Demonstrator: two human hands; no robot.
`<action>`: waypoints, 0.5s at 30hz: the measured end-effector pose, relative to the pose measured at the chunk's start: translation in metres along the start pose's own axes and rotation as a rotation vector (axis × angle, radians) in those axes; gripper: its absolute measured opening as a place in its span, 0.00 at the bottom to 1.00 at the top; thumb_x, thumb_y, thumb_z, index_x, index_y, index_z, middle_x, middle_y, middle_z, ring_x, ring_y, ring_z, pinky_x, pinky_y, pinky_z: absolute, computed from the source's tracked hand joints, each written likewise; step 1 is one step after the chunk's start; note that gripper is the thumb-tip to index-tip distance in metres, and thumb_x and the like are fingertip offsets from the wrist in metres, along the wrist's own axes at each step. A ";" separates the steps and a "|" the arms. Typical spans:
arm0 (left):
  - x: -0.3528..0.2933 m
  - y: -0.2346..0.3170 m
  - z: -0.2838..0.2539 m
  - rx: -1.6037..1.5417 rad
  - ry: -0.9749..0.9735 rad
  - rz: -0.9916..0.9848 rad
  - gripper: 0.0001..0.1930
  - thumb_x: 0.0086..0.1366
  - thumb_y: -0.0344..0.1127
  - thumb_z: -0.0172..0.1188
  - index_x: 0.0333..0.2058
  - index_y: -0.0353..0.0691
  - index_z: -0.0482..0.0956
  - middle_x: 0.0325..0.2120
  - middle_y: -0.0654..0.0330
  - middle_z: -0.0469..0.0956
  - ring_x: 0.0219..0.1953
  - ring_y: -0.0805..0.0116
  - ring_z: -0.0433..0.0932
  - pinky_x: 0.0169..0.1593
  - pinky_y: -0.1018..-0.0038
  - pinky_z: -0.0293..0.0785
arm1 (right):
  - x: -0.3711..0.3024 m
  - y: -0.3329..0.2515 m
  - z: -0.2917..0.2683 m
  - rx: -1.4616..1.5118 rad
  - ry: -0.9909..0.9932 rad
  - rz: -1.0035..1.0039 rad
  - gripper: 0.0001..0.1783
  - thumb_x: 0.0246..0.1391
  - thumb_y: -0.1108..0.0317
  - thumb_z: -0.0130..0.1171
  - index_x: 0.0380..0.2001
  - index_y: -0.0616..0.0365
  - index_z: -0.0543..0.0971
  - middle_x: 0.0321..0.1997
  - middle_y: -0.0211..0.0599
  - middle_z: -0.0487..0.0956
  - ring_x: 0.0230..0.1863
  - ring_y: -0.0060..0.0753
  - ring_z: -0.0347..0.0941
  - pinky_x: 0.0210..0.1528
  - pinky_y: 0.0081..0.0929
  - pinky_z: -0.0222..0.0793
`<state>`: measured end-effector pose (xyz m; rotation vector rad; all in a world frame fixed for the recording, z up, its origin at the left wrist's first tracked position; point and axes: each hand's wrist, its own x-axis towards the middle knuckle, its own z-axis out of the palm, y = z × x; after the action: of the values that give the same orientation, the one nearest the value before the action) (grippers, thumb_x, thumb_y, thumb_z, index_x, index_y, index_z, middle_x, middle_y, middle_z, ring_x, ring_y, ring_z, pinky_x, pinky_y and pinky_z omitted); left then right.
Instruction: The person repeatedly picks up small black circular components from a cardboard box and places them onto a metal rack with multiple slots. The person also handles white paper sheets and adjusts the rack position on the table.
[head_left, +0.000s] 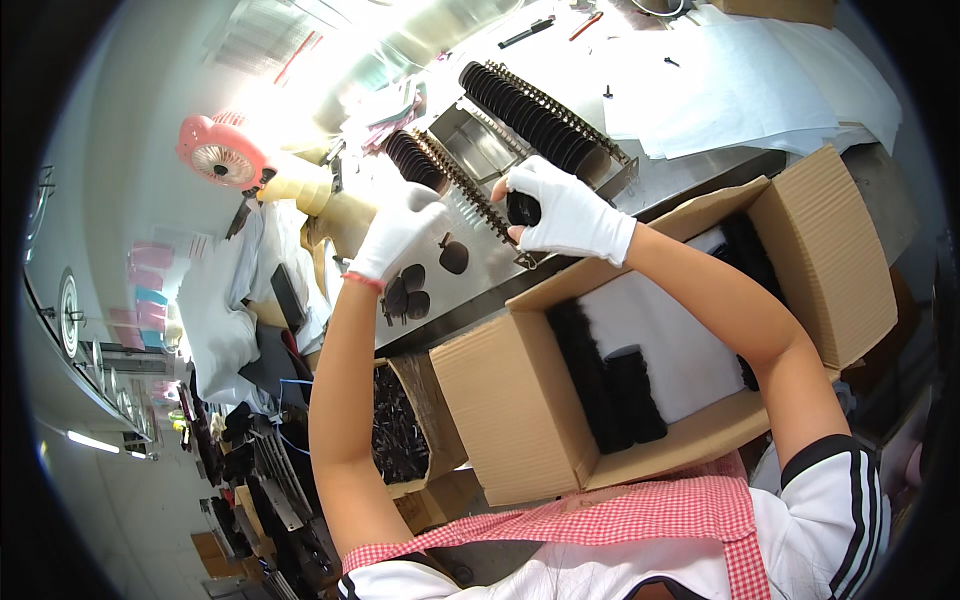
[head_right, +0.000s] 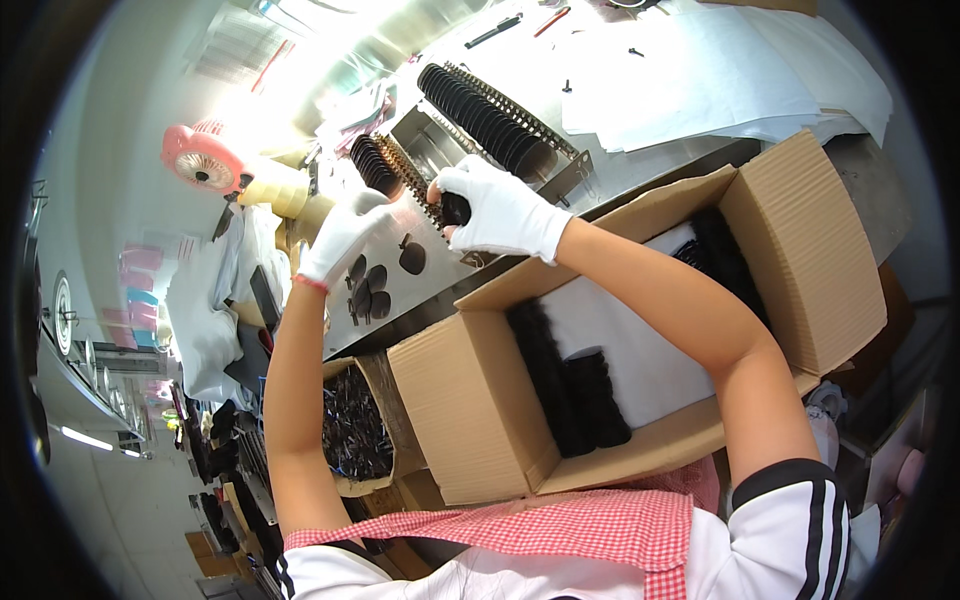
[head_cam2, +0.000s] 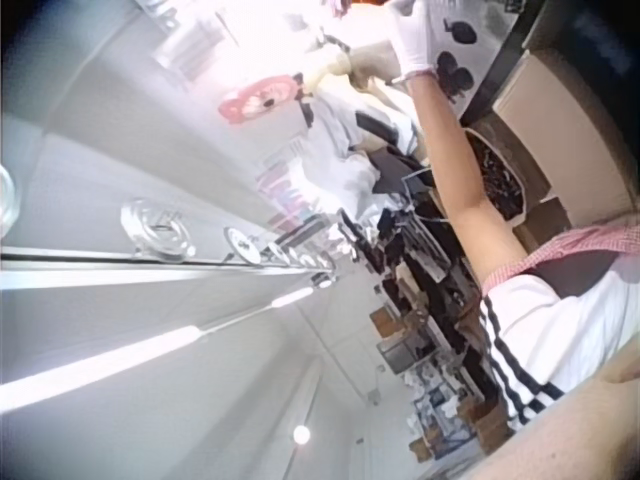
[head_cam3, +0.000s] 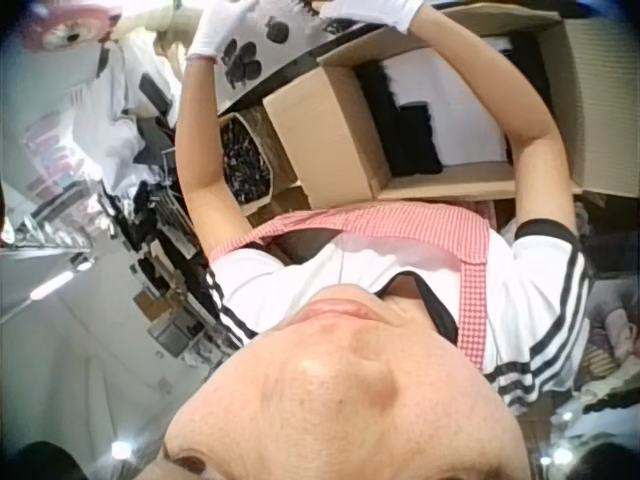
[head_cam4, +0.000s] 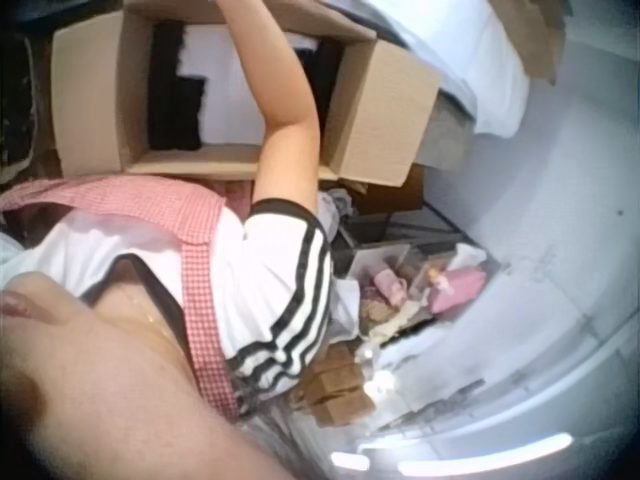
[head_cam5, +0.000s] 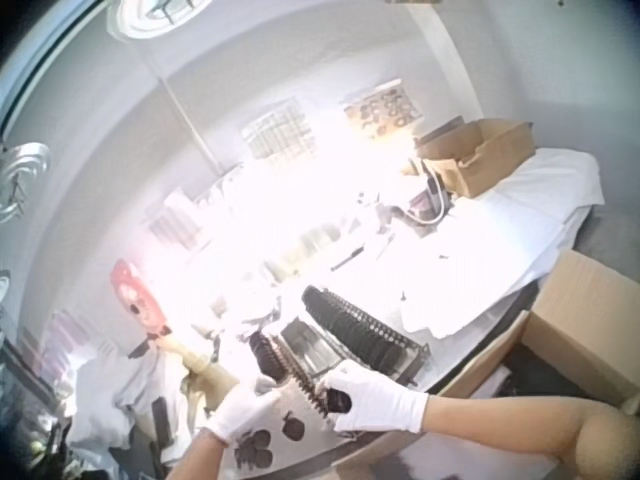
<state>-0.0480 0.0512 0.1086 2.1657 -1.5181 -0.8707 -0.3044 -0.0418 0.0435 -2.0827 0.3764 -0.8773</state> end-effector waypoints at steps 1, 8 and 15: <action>0.017 -0.017 -0.002 0.176 0.276 0.054 0.29 0.61 0.44 0.66 0.55 0.33 0.69 0.47 0.49 0.77 0.50 0.62 0.77 0.56 0.69 0.72 | 0.002 0.007 0.001 -0.049 0.036 -0.035 0.22 0.43 0.64 0.70 0.43 0.51 0.76 0.45 0.43 0.72 0.47 0.47 0.74 0.53 0.36 0.71; 0.102 -0.080 -0.008 0.586 0.449 0.105 0.37 0.54 0.55 0.70 0.51 0.30 0.71 0.50 0.45 0.70 0.53 0.54 0.72 0.61 0.61 0.65 | 0.004 0.039 0.002 -0.328 -0.235 -0.250 0.19 0.37 0.65 0.69 0.36 0.51 0.75 0.33 0.37 0.75 0.32 0.46 0.77 0.34 0.35 0.75; 0.109 -0.040 0.001 0.142 0.134 -0.202 0.17 0.60 0.46 0.62 0.30 0.34 0.78 0.23 0.54 0.78 0.19 0.68 0.74 0.18 0.76 0.67 | 0.006 0.046 -0.003 -0.176 -0.221 -0.313 0.18 0.36 0.66 0.68 0.35 0.52 0.78 0.31 0.38 0.79 0.33 0.46 0.78 0.35 0.35 0.76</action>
<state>0.0053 -0.0353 0.0533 2.4605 -1.3513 -0.6796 -0.3003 -0.0751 0.0115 -2.4166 0.0082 -0.8022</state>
